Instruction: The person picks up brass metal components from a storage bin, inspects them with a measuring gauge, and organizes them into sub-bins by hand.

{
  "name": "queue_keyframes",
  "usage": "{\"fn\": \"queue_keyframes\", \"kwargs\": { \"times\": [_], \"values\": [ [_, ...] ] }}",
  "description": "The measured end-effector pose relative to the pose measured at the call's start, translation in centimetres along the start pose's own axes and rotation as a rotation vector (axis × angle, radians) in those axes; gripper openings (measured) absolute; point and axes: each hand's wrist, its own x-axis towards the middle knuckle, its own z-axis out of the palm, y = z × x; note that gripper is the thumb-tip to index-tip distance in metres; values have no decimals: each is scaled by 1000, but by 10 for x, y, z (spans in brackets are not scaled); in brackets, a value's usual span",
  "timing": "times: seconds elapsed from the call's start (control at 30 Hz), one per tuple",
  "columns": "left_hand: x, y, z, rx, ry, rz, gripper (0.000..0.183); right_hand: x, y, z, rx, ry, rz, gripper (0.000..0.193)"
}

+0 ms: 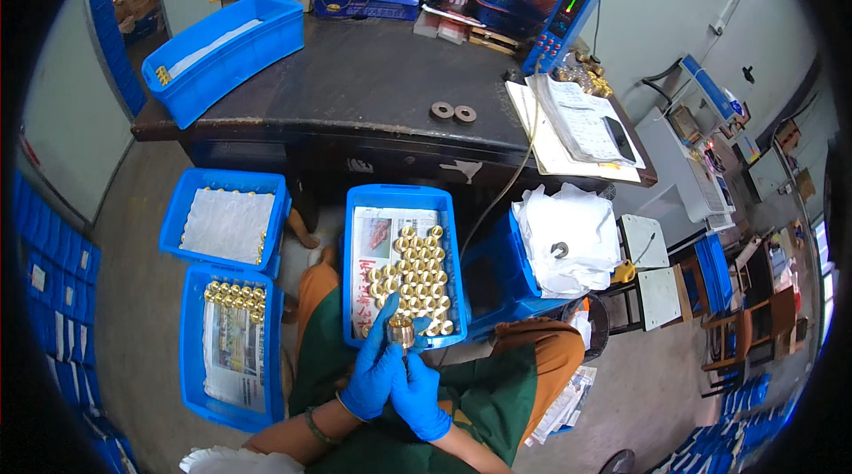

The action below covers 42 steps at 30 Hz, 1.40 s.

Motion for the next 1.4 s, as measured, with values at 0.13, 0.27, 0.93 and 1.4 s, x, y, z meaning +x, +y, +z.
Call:
{"fn": "queue_keyframes", "kwargs": {
  "times": [0.13,0.27,0.93,1.4],
  "values": [
    [-6,-7,-29,3,90,-1,53,3,9,19,-99,-143,-26,17],
    [-1,-15,-100,370,337,89,49,4,8,22,-281,-316,-87,18],
    [-3,-78,-339,99,1169,-59,31,8,34,15,12,-260,255,22],
    [158,-72,-94,1706,-159,129,27,11,14,1,26,-212,136,19]
  ]
}}
